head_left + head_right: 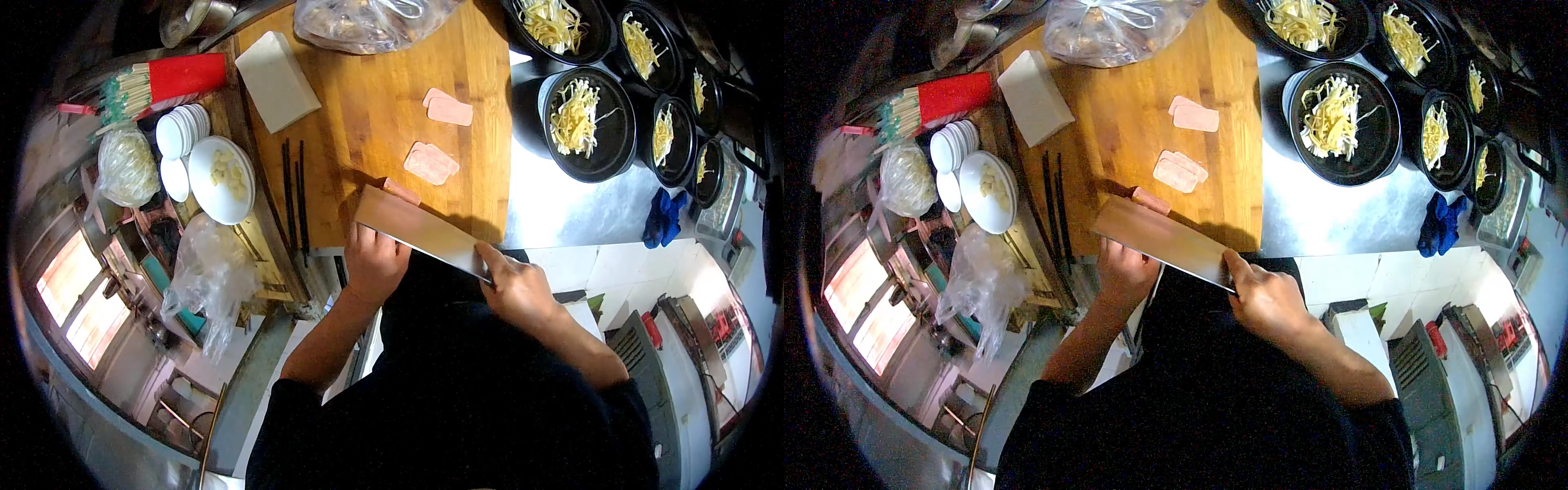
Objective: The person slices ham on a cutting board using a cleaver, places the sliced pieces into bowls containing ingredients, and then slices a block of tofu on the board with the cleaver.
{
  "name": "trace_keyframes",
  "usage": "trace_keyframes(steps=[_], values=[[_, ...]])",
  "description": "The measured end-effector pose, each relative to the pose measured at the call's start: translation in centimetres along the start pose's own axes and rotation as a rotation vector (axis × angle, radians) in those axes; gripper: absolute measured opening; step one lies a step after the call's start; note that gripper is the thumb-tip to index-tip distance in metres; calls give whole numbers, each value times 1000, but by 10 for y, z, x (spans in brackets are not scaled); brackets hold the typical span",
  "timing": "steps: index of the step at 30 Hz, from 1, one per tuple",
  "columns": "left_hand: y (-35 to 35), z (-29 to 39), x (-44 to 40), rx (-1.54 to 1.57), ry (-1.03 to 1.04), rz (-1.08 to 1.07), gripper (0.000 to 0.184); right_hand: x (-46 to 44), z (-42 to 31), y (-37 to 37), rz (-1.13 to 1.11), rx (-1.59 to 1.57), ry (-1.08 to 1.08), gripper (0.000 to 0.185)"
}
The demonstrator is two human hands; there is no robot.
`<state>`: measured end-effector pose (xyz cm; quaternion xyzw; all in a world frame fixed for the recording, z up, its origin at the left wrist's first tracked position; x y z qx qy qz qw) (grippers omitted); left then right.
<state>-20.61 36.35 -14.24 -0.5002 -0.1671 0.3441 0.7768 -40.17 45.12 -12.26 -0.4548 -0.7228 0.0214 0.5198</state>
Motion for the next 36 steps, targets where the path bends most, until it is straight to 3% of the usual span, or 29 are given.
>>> trace_keyframes(steps=[2,3,6,9,11,13,15,21,25,27,28,30,31,32,34,36], values=[[6,-9,3,39,-89,-14,43,10,13,5,19,-27,9,69],[5,-7,0,35,-92,-12,43,15,14,-1,28,-59,4,57],[-2,-10,-5,90,-194,17,55,24,27,-13,164,-125,45,48],[-1,-31,1,402,-253,94,72,25,43,-21,98,-234,244,44],[-2,-50,9,485,-329,55,70,25,55,-21,35,-337,393,44],[11,-76,35,745,-500,41,66,24,55,-22,106,-351,320,43],[3,-100,46,705,-534,6,65,23,52,-28,215,-355,237,42],[-40,-102,20,344,-587,-4,61,15,45,-20,145,-322,259,45],[-25,-118,30,433,-640,17,64,14,42,-15,152,-312,225,47],[10,-111,42,996,-767,36,60,16,39,-13,153,-321,188,47],[15,-109,44,1000,-767,32,60,15,38,-14,153,-320,194,47],[8,-90,21,564,-492,-167,58,13,40,-7,80,-305,293,47],[-5,-84,17,358,-468,-132,55,13,43,-4,79,-306,296,47],[-10,-78,12,359,-467,-133,55,13,38,-4,134,-251,223,50],[-37,-48,-10,141,-167,-9,50,14,30,-7,186,-195,152,54],[-33,-31,-19,169,-149,23,45,9,9,-10,129,-57,100,57]])
Point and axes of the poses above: each hand's wrist, its own x-axis away from the middle knuckle, its own y-axis out of the palm, z = x × y, the point moved 10 cm from there along -x, towards the middle knuckle, and after that the axes turned 13 degrees about y, right-handed, at the moved point
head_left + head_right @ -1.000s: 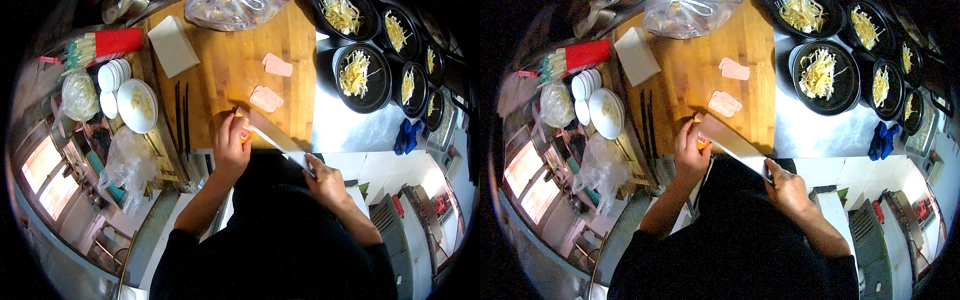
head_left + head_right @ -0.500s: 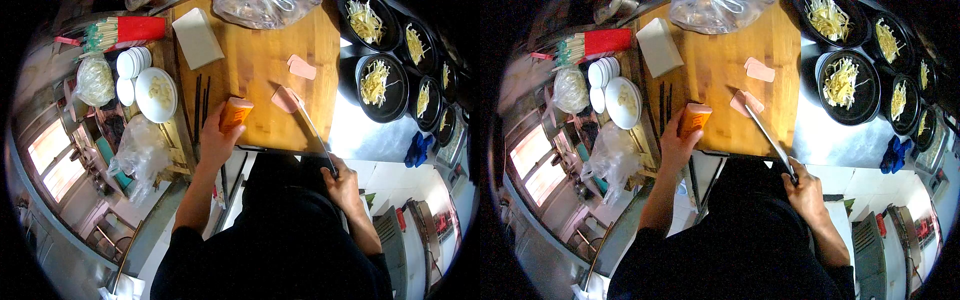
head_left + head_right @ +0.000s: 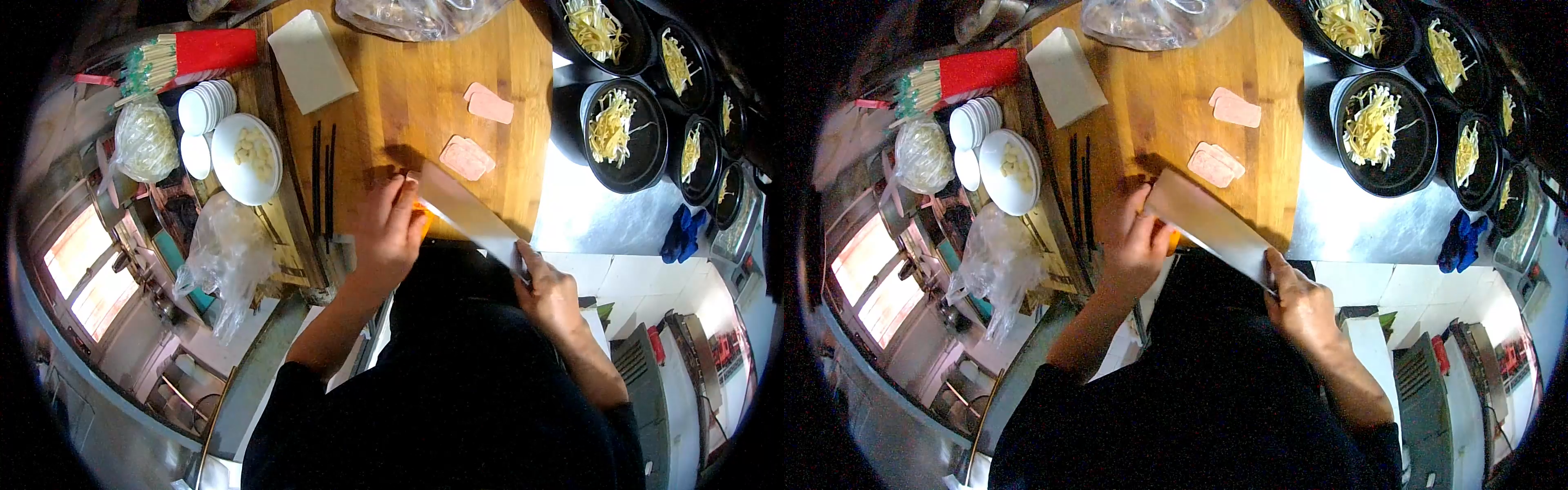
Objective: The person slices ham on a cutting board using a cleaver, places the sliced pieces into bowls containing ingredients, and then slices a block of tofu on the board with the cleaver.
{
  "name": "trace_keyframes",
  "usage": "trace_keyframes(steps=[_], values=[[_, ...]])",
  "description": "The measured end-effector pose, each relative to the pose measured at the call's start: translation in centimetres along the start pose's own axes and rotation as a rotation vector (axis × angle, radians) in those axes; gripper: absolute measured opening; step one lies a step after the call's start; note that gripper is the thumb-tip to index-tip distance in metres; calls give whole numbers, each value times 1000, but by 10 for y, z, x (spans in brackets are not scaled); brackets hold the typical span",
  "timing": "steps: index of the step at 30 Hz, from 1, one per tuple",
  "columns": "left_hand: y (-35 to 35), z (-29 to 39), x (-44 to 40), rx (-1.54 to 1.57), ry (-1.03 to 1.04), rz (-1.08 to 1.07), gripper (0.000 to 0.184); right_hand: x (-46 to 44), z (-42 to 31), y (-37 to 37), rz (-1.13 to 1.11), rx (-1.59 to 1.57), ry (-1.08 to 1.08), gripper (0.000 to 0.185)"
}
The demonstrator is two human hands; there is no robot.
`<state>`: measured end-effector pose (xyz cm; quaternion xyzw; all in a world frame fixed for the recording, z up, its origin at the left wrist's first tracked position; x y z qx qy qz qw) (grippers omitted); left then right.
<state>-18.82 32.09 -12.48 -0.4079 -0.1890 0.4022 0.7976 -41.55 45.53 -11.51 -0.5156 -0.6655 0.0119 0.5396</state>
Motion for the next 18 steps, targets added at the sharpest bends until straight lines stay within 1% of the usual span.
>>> trace_keyframes(steps=[1,2,4,5,8,12,14,18], values=[[1,6,-1,30,22,31,41,-2,-9,0,-22,25,-39,65],[3,4,6,33,20,28,41,-5,-16,-4,-24,26,-35,65],[21,16,24,-161,211,-75,38,-10,-26,1,-91,191,-67,70],[23,15,26,-120,216,-90,35,-10,-40,-6,57,208,-223,66],[25,12,27,-74,161,-38,35,-21,-46,-9,45,269,-238,61],[26,5,29,-45,101,-25,35,-27,-43,-2,36,300,-245,61],[27,4,29,-29,93,-75,35,-26,-44,1,25,301,-248,65],[25,4,23,-39,95,-56,36,-25,-44,8,-23,253,-210,70]])
Point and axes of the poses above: each hand's wrist, its own x-axis away from the middle knuckle, its own y-axis out of the palm, z = x × y, the point moved 10 cm from there along -x, towards the middle knuckle, and after that the axes turned 13 degrees about y, right-handed, at the moved point
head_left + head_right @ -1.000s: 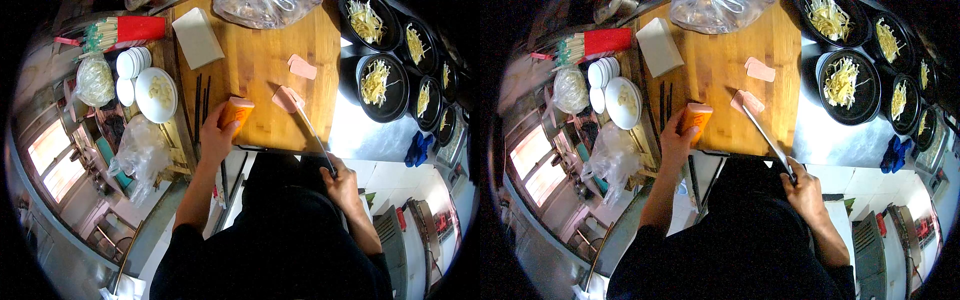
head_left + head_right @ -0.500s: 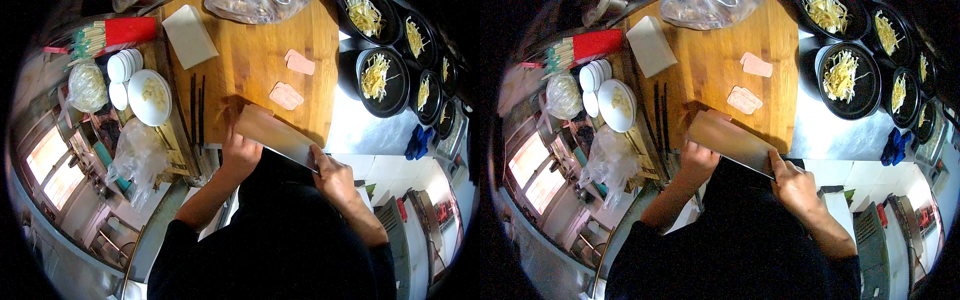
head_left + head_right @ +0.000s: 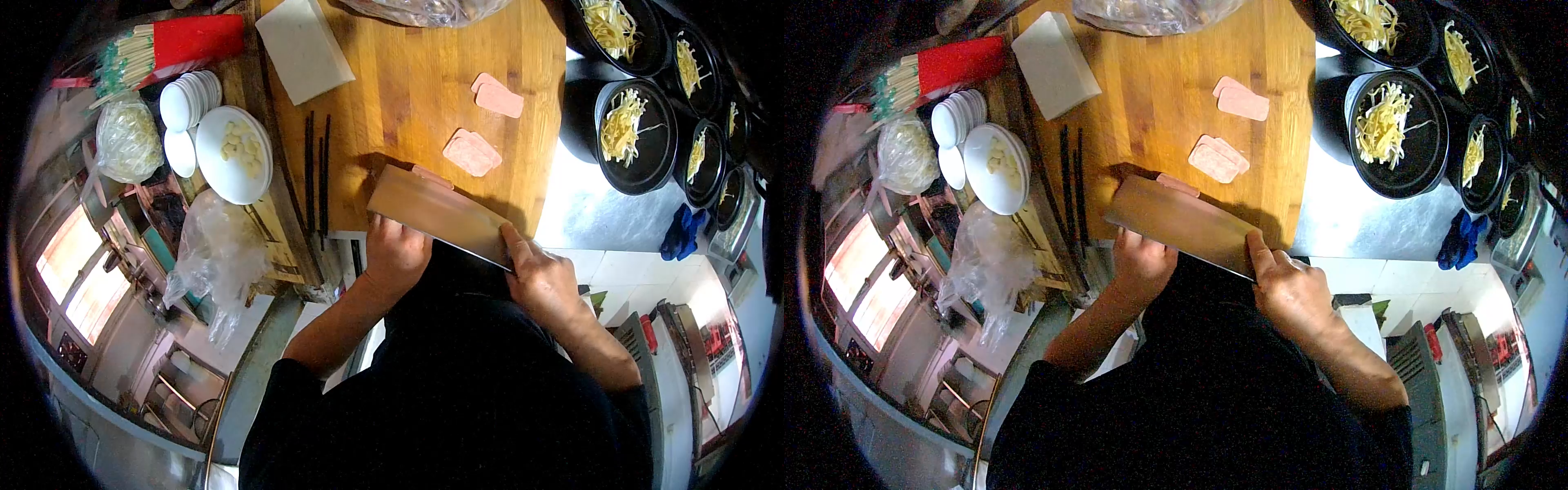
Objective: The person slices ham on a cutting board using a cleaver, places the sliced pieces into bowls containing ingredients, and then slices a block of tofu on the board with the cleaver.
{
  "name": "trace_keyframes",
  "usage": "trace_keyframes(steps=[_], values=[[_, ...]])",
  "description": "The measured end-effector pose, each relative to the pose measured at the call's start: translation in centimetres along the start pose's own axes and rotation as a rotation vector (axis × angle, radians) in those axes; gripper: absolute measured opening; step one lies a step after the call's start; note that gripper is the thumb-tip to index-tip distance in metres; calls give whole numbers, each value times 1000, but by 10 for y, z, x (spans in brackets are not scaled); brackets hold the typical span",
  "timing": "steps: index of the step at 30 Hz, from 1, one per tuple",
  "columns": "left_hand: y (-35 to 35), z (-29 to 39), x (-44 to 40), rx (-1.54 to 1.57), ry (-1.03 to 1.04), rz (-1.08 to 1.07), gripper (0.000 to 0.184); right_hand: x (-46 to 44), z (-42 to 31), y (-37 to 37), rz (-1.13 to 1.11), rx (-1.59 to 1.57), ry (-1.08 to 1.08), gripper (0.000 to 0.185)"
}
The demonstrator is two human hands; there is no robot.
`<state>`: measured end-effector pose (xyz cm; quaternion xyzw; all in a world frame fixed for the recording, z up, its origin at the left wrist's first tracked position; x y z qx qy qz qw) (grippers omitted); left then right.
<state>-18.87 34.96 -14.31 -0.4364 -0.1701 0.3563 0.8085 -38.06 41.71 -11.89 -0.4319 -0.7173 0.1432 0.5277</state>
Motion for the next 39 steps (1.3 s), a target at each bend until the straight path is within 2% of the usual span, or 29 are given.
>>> trace_keyframes(steps=[21,30,39], values=[[-3,-3,0,37,-6,5,36,-2,-1,1,-79,-54,10,77],[1,-4,0,35,-21,-25,32,-4,-2,0,-54,-46,-3,65],[5,-5,4,54,-17,-23,38,-9,0,5,-74,-35,39,51]])
Point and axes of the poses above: each hand's wrist, its own x-axis away from the middle knuckle, its own y-axis out of the palm, z = x × y, the point moved 10 cm from there along -x, towards the middle knuckle, and after that the axes turned 13 degrees about y, right-handed, at the moved point
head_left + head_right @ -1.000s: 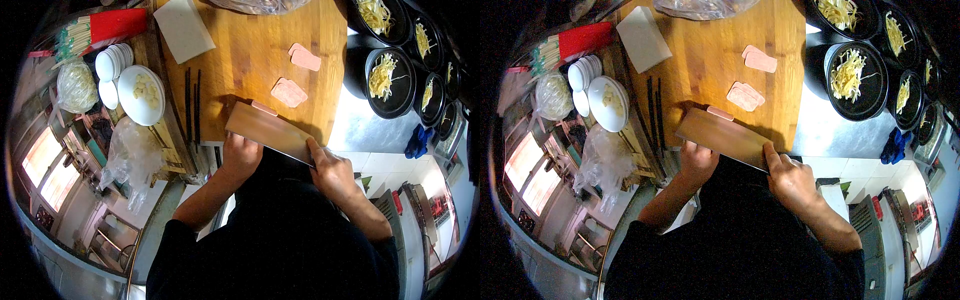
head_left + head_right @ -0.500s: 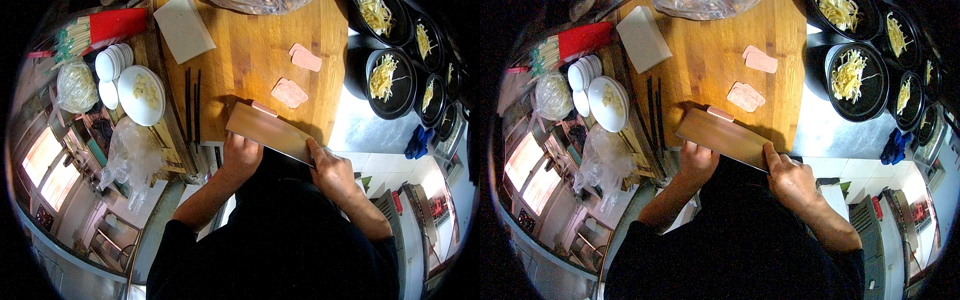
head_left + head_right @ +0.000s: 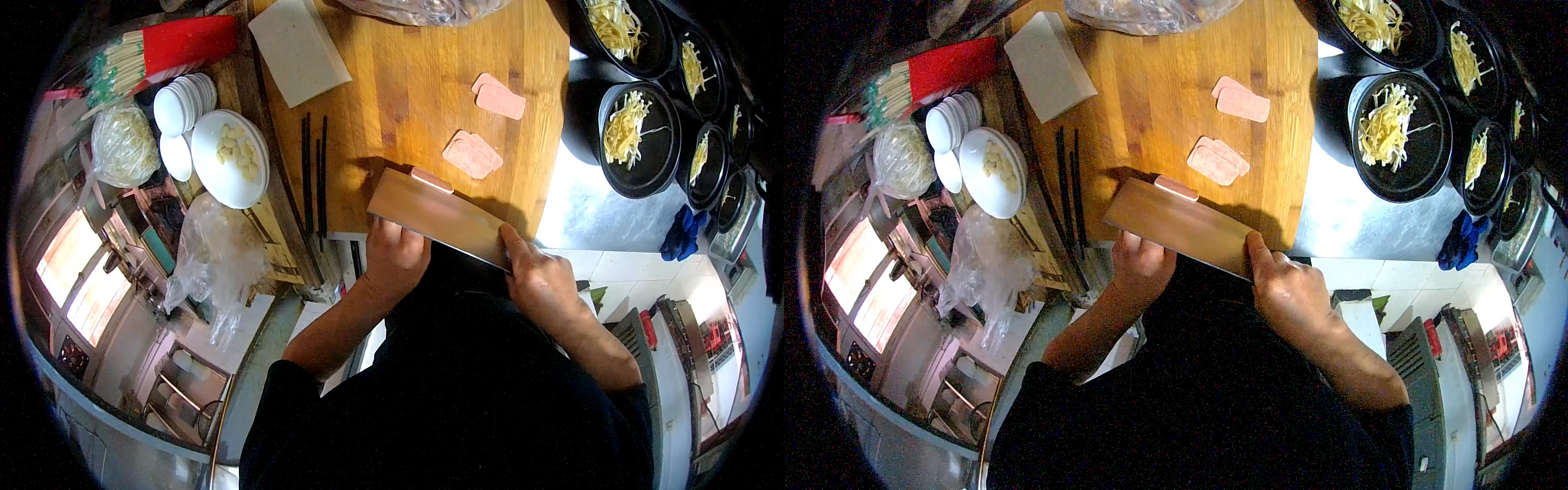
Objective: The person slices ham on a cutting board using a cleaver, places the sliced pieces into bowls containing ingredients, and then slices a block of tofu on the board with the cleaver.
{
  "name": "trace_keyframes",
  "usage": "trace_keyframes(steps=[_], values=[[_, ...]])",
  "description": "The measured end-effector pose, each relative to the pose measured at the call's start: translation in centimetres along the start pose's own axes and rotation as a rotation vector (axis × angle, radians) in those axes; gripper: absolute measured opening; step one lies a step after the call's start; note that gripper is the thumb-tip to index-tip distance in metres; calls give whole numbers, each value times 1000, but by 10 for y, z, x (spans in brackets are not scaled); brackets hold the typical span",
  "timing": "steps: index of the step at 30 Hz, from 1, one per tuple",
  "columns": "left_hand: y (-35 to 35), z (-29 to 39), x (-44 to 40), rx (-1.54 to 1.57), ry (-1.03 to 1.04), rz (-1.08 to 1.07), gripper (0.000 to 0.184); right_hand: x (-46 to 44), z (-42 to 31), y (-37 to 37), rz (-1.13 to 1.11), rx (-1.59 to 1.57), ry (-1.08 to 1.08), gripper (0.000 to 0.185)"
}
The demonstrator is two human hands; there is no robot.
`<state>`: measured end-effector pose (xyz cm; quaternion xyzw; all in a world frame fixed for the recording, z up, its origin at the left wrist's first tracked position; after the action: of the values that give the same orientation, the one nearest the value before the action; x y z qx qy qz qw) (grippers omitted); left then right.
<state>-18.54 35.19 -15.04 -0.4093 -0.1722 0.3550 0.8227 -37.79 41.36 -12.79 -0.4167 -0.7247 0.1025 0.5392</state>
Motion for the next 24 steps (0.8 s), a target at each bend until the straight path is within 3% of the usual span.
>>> trace_keyframes(steps=[24], values=[[-4,3,-10,-63,-14,43,36,-25,-8,-4,-50,-89,-28,54]])
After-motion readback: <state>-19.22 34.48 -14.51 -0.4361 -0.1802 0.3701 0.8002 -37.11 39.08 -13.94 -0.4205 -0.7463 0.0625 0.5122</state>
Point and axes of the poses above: each hand's wrist, its own x-axis away from the middle knuckle, its own y-axis out of the palm, z = x × y, the point moved 10 cm from there along -x, towards the middle knuckle, and after that the axes turned 13 degrees about y, right-handed, at the moved point
